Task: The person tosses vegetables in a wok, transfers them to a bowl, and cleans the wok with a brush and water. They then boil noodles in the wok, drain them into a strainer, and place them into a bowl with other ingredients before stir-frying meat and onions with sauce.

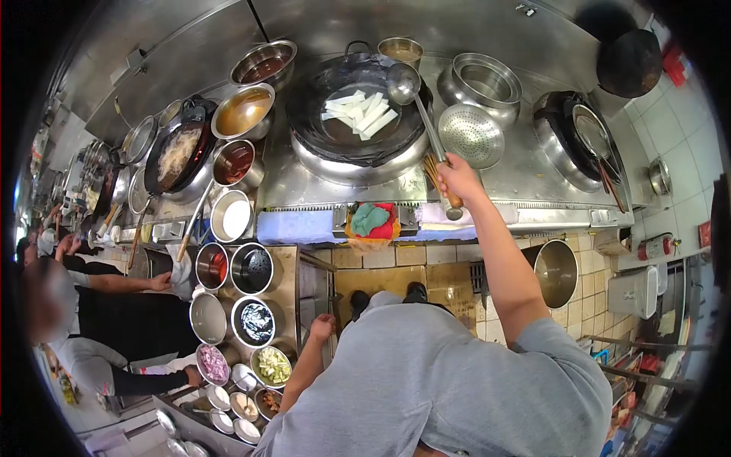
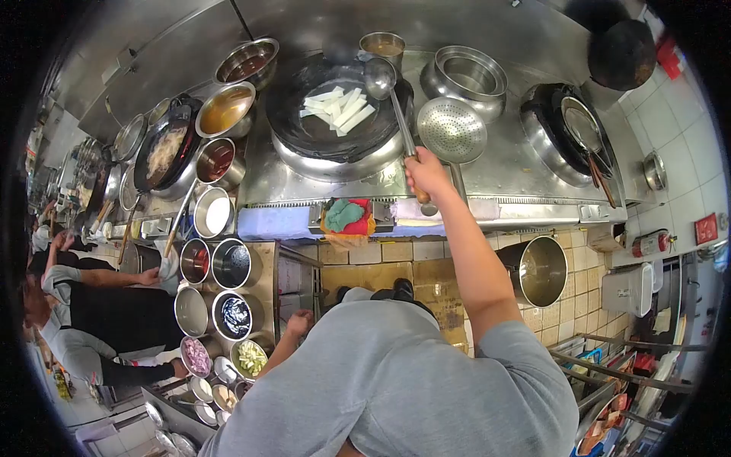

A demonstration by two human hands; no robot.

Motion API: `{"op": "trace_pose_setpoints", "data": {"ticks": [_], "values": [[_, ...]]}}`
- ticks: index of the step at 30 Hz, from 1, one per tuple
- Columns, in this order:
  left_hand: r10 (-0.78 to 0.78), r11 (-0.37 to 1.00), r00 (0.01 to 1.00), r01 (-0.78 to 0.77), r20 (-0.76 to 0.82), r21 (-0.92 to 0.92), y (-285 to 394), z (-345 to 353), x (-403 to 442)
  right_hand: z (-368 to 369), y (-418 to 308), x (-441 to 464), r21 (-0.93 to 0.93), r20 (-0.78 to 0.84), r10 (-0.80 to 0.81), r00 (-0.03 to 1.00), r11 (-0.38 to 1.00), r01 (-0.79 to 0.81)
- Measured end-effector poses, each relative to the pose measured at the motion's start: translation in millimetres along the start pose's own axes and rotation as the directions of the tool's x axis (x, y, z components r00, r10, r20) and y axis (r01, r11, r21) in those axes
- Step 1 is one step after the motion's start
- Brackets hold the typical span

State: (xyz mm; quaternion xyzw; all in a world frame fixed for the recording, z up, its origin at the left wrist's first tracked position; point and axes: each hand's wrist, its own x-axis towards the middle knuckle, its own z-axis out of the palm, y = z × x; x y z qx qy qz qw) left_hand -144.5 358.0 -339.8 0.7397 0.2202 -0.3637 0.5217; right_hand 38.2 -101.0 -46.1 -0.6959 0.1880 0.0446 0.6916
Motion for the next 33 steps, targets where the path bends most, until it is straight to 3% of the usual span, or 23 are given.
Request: {"op": "trace_pose_setpoints", "data": {"ticks": [1,3,5,7,8,11,17,23,25,28,33], "values": [[-0.017,0.997,1.0,0.018,0.017,-0.075,-7.6,-1.2,2.1,2.7,0.0,7.6,0.002,0.004,0.003,1.0,1.0,-0.003],[-0.028,0.998,1.0,0.028,0.0,-0.057,-19.5,-2.6,1.3,6.2,-1.5,17.0,-0.083,0.055,-0.001,0.998,0.997,0.006],[-0.034,0.999,0.999,0.033,-0.018,-0.044,-24.9,-4.7,-2.0,2.0,-6.0,16.7,-0.053,0.095,0.036,0.995,0.998,-0.031],[-0.016,0.997,0.997,0.022,-0.07,0.075,-21.7,-5.8,-7.1,1.4,-11.8,7.3,0.249,0.196,0.082,0.977,0.96,-0.131],[-0.018,0.998,0.997,0.023,-0.073,0.066,-20.2,-4.9,-9.3,3.2,-14.2,1.9,0.306,0.193,0.096,0.976,0.94,-0.153],[-0.045,0.998,0.99,0.05,-0.135,0.032,-12.1,0.1,-22.3,7.1,-2.6,9.6,0.163,0.171,0.058,0.984,0.983,-0.086],[-0.05,0.999,0.996,0.05,-0.07,-0.009,-25.2,-5.2,3.7,14.9,-3.4,-0.6,0.02,0.089,0.045,0.995,0.999,-0.047],[-0.008,0.999,0.998,0.005,-0.063,-0.037,-37.1,-13.5,26.6,27.3,-8.3,7.6,0.029,0.133,0.01,0.991,0.999,-0.014],[0.11,0.985,0.99,-0.097,-0.091,0.144,-41.3,-19.4,36.3,37.2,-7.9,20.4,0.002,0.147,0.013,0.989,1.0,-0.013],[0.041,0.985,0.995,-0.024,-0.095,0.17,-14.9,-21.4,22.6,41.0,-6.3,26.3,0.005,0.197,0.044,0.979,0.999,-0.046],[-0.002,1.0,0.994,0.0,-0.112,-0.016,29.9,-18.8,-8.2,40.1,-14.8,-4.8,0.172,0.272,0.102,0.957,0.973,-0.153]]}}
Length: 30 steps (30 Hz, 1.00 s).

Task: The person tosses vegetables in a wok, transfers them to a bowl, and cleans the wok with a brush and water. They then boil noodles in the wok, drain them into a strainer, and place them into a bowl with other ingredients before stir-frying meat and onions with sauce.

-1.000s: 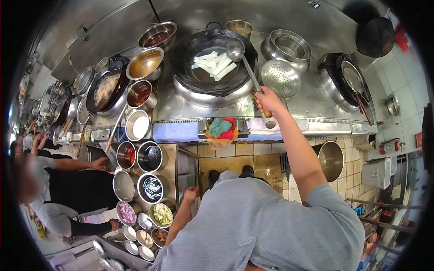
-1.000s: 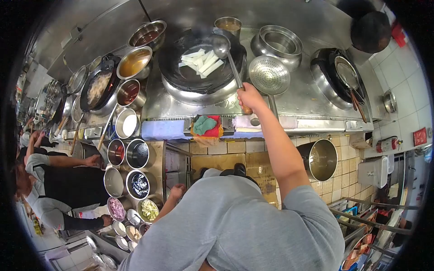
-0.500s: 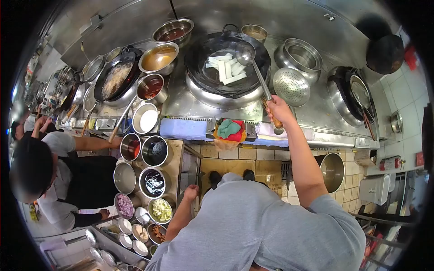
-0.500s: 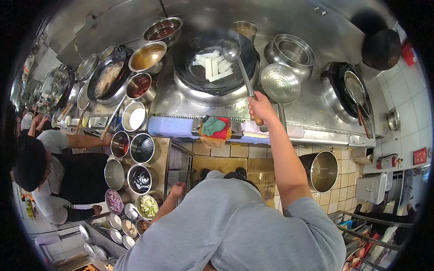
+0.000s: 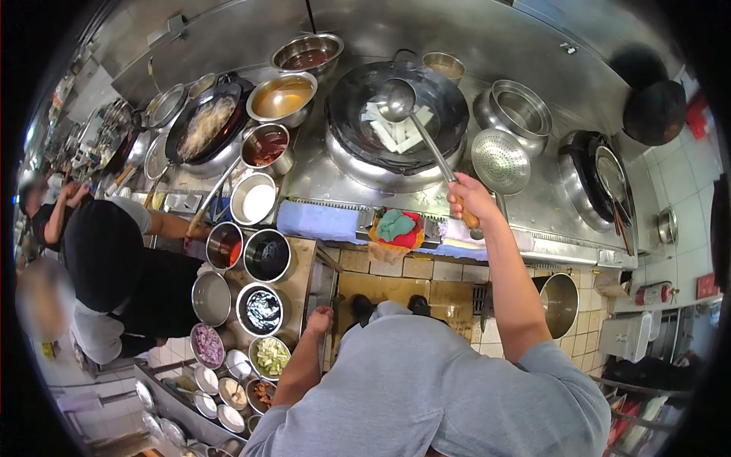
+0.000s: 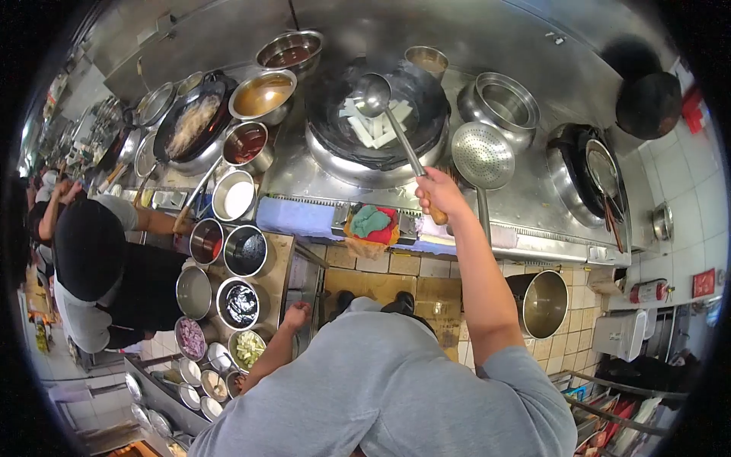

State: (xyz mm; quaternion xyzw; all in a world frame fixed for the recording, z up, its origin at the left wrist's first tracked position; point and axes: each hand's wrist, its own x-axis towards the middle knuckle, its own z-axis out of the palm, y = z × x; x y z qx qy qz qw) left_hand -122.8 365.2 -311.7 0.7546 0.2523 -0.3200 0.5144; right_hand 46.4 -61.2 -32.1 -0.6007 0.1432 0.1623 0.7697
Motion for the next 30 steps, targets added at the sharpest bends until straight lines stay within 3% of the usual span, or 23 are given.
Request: {"op": "trace_pose_setpoints", "data": {"ticks": [2,4,8,11,13,14,16,17,18,20,21,22,23,24,25,26,28,29,30], "values": [[-0.027,1.0,1.0,0.027,-0.003,-0.008,-12.7,0.0,-4.4,-2.0,8.0,0.9,-0.071,-0.011,-0.013,1.0,0.997,0.013],[-0.032,0.99,0.999,0.028,0.028,0.138,-46.5,-2.3,19.8,-4.7,7.4,3.6,-0.199,-0.008,-0.022,1.0,0.98,0.02],[0.016,0.995,0.999,-0.02,0.045,0.094,-81.3,-3.5,31.8,3.9,-2.8,-20.6,-0.221,-0.038,0.003,0.999,0.975,-0.011],[-0.099,0.968,0.993,0.08,0.068,0.239,-65.6,-9.5,14.4,-1.1,5.7,-18.1,-0.264,-0.049,-0.014,0.999,0.964,0.0],[-0.103,0.931,0.989,0.058,0.106,0.36,-73.4,-13.1,27.0,1.3,13.9,-10.9,-0.499,-0.097,-0.102,0.99,0.866,0.04],[-0.097,0.93,0.989,0.05,0.112,0.365,-78.1,-13.7,36.5,2.0,14.2,-13.7,-0.499,-0.106,-0.108,0.989,0.866,0.041],[0.114,0.947,0.992,-0.127,0.062,0.295,-101.0,-15.7,62.7,7.6,15.7,-27.4,-0.489,-0.171,-0.164,0.971,0.87,0.061],[0.442,0.847,0.881,-0.471,0.166,0.247,-143.2,-19.6,100.8,5.7,21.1,-27.8,-0.544,-0.224,-0.195,0.955,0.838,0.044],[0.302,0.932,0.946,-0.319,0.117,0.171,-122.1,-15.5,86.2,-0.6,34.5,-20.4,-0.544,-0.225,-0.194,0.955,0.838,0.042],[-0.004,0.999,1.0,0.004,0.01,-0.032,-53.9,-6.2,37.8,-14.9,62.9,-3.2,-0.883,-0.171,-0.581,0.796,0.448,0.137],[0.0,1.0,1.0,0.0,0.012,-0.026,-50.7,-4.0,37.2,-5.6,54.3,-5.8,-0.827,-0.247,-0.47,0.847,0.559,0.069],[0.02,1.0,0.999,-0.02,0.048,0.005,-46.6,-2.7,35.5,-5.6,45.4,-8.6,-0.825,-0.251,-0.474,0.844,0.56,0.069],[0.039,0.999,0.996,-0.042,0.083,0.034,-42.4,-1.7,33.8,-6.5,36.5,-9.1,-0.581,-0.289,-0.289,0.913,0.811,0.073],[0.043,0.998,0.996,-0.046,0.08,0.035,-44.9,-0.2,37.0,-8.2,30.1,-7.0,-0.269,-0.25,-0.098,0.963,0.963,0.028],[0.014,1.0,0.998,-0.015,0.068,0.013,-47.9,1.9,40.0,-13.9,30.1,-0.1,-0.234,-0.24,-0.108,0.965,0.971,0.05],[-0.02,1.0,0.998,0.02,0.059,-0.008,-52.4,3.5,41.8,-13.1,30.5,7.5,-0.231,-0.238,-0.107,0.965,0.972,0.05],[-0.005,0.999,0.997,0.009,0.081,-0.048,-43.0,2.9,33.2,-7.9,31.7,23.9,-0.445,-0.287,-0.278,0.917,0.886,0.13],[-0.007,1.0,0.996,0.005,0.087,0.024,-36.0,1.6,29.0,-5.1,30.5,34.5,-0.604,-0.323,-0.324,0.889,0.794,0.07],[-0.01,0.995,0.996,0.001,0.094,0.096,-31.9,0.1,25.1,-4.3,31.7,46.7,-0.6,-0.33,-0.321,0.888,0.797,0.066]]}}
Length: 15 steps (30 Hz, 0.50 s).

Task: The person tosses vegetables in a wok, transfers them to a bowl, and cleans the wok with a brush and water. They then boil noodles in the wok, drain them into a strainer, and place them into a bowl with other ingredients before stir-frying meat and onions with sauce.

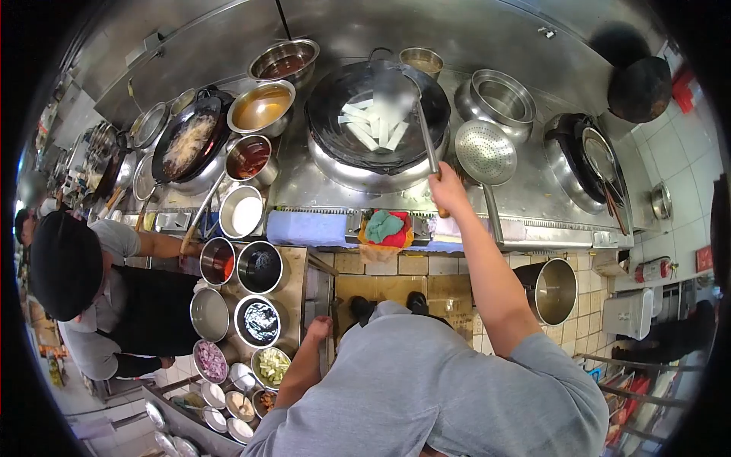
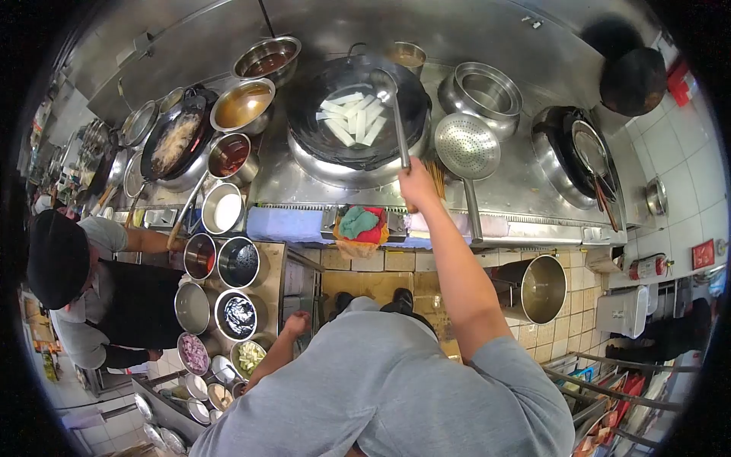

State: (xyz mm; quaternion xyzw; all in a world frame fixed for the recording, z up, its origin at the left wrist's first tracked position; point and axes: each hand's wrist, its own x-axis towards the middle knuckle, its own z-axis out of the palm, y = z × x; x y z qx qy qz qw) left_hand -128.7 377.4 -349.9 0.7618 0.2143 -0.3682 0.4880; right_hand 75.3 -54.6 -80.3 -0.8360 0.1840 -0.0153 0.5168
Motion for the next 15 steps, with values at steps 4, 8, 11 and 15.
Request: {"op": "trace_pose_setpoints", "data": {"ticks": [4,8,11,15], "values": [[-0.005,0.992,1.0,0.006,-0.008,0.128,17.8,-10.2,-2.8,-2.8,-10.2,7.0,0.306,0.137,0.069,0.988,0.946,-0.109],[0.037,0.983,0.998,-0.046,-0.054,-0.178,4.6,-9.2,0.8,-15.8,-21.0,-30.0,0.394,0.182,0.029,0.983,0.914,-0.1],[0.056,0.988,0.995,-0.067,-0.082,-0.138,-50.6,-9.3,29.5,-12.9,-26.2,-62.6,0.778,0.289,0.094,0.953,0.557,-0.291],[0.235,0.77,0.94,-0.335,0.246,0.544,-69.6,-19.9,16.6,-15.7,-28.0,-71.1,0.492,0.309,0.086,0.947,0.838,-0.237]]}}
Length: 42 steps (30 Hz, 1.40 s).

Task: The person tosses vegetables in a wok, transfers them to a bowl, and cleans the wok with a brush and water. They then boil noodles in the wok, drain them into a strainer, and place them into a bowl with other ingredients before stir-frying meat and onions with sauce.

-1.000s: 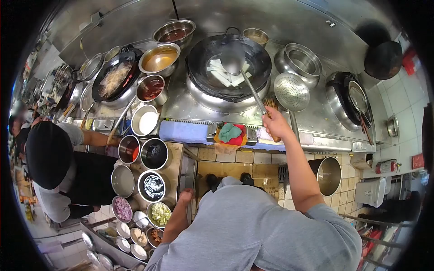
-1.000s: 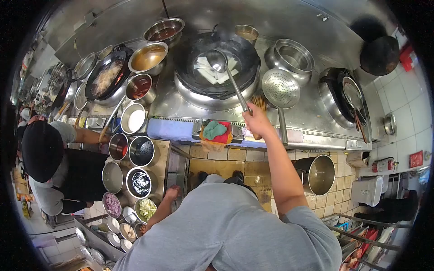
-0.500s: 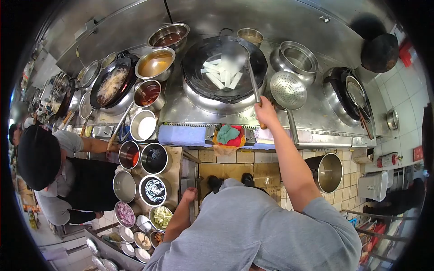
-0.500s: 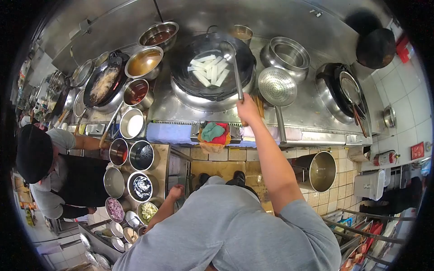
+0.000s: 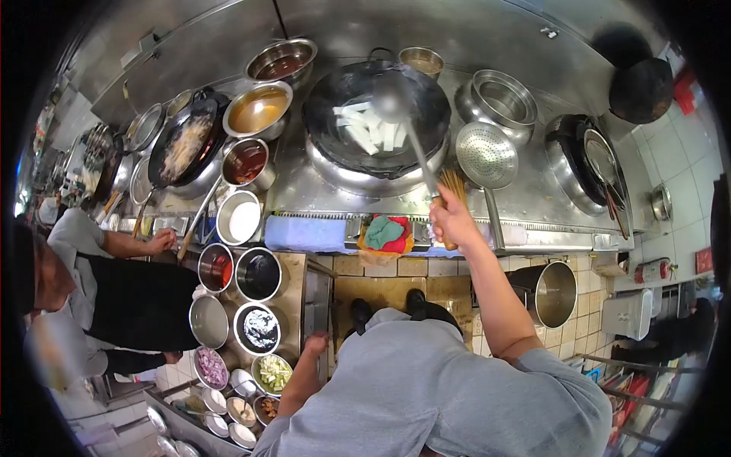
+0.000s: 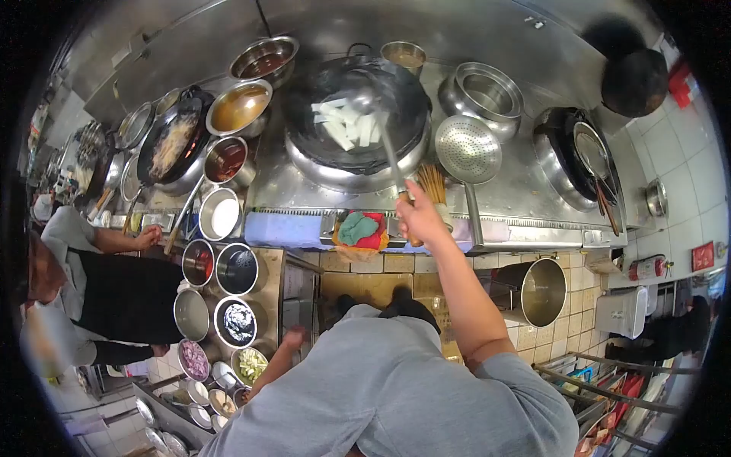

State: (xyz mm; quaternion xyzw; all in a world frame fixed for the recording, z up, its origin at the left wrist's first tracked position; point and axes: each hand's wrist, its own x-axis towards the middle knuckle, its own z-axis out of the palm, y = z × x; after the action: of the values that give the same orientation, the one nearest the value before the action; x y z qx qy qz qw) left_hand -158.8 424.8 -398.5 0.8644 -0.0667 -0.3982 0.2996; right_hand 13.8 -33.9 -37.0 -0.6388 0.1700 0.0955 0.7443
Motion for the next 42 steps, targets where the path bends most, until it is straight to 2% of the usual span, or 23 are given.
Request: {"op": "trace_pose_setpoints", "data": {"ticks": [2,4,6,7,9,12,14,15,19,21,23,24,25,26,27,29,32,35,37,39,40,41,42], "values": [[-0.13,0.976,0.989,0.115,0.07,0.187,-4.0,6.8,4.9,-7.5,7.6,15.2,0.082,0.058,0.033,0.998,0.996,-0.038],[-0.108,0.988,0.994,0.106,0.012,0.113,12.9,1.9,5.5,-12.3,14.8,26.1,0.163,0.119,0.063,0.991,0.983,-0.082],[-0.098,0.993,0.988,0.09,-0.12,-0.071,35.2,-10.0,0.1,-16.9,14.2,36.8,-0.218,0.068,0.003,0.998,0.976,0.011],[-0.09,0.995,0.988,0.084,-0.127,-0.055,56.0,-19.9,2.5,-27.8,8.0,35.6,-0.206,0.064,-0.01,0.998,0.978,0.023],[-0.444,0.621,0.891,0.232,-0.093,-0.749,99.1,-27.3,11.2,-58.7,-5.2,18.2,0.114,0.114,-0.004,0.993,0.993,-0.009],[-0.348,0.571,0.911,0.019,-0.221,-0.821,135.0,-26.8,23.9,-121.3,-11.4,8.3,0.062,-0.04,-0.087,0.995,0.994,0.089],[-0.355,0.553,0.905,0.002,-0.234,-0.833,164.8,-21.0,17.4,-174.0,4.8,26.8,-0.391,-0.261,-0.329,0.907,0.896,0.212],[-0.372,0.531,0.893,-0.018,-0.252,-0.847,180.1,-17.4,11.2,-200.3,12.4,48.7,-0.672,-0.283,-0.524,0.803,0.706,0.224],[-0.466,0.486,0.876,0.137,-0.124,-0.863,176.8,29.3,-13.5,-267.3,-52.3,105.1,-0.833,-0.411,-0.519,0.75,0.547,-0.078],[-0.462,0.574,0.872,0.156,-0.16,-0.804,166.8,53.6,-31.9,-285.0,-88.0,143.1,-0.658,-0.558,-0.213,0.802,0.702,-0.271],[-0.433,0.807,0.897,0.34,-0.092,-0.484,167.3,64.3,-55.3,-367.1,-59.8,254.5,-0.766,-0.373,-0.083,0.924,0.589,-0.257],[-0.439,0.799,0.894,0.34,-0.093,-0.497,169.8,69.3,-61.2,-373.2,-67.7,256.3,-0.775,-0.361,-0.084,0.929,0.581,-0.249],[-0.495,0.709,0.863,0.336,-0.098,-0.62,161.9,78.4,-64.3,-371.3,-84.9,256.0,-0.037,-0.347,0.12,0.93,0.989,-0.141],[-0.551,0.602,0.829,0.316,-0.095,-0.734,153.9,87.0,-66.7,-366.8,-102.3,256.7,0.741,-0.17,0.249,0.953,0.67,-0.042],[-0.601,0.482,0.795,0.278,-0.083,-0.831,149.3,93.9,-66.7,-364.8,-116.3,255.9,0.729,-0.154,0.243,0.958,0.683,-0.056],[-0.68,0.217,0.732,0.167,-0.026,-0.962,143.6,108.3,-59.6,-361.6,-144.4,251.4,0.942,-0.078,0.183,0.98,0.334,0.013],[-0.636,0.166,0.771,0.091,-0.036,-0.982,147.9,120.0,-47.7,-357.3,-192.6,262.7,0.97,-0.067,0.044,0.997,0.238,0.055],[-0.549,0.21,0.832,0.045,-0.08,-0.977,156.2,120.5,-33.8,-341.5,-247.1,264.5,0.917,-0.063,-0.11,0.992,0.386,0.101],[-0.653,0.335,0.756,0.234,-0.046,-0.913,183.8,104.6,-23.0,-323.6,-284.8,246.4,0.887,-0.055,-0.121,0.991,0.449,0.104],[-0.613,0.276,0.789,0.17,-0.037,-0.946,182.2,99.3,-16.7,-299.7,-312.0,219.8,0.434,-0.155,-0.003,0.988,0.898,0.071],[-0.488,0.544,0.858,0.152,-0.164,-0.825,180.6,96.0,-17.8,-297.8,-318.3,213.2,0.174,-0.212,-0.069,0.975,0.979,0.107],[-0.328,0.764,0.909,0.097,-0.255,-0.638,178.7,89.2,-12.8,-298.0,-325.1,204.0,0.18,-0.215,-0.085,0.973,0.976,0.125],[-0.557,0.228,0.825,0.037,-0.099,-0.973,186.7,87.0,-5.6,-297.5,-332.4,195.1,0.066,-0.253,-0.161,0.954,0.981,0.183]]}}
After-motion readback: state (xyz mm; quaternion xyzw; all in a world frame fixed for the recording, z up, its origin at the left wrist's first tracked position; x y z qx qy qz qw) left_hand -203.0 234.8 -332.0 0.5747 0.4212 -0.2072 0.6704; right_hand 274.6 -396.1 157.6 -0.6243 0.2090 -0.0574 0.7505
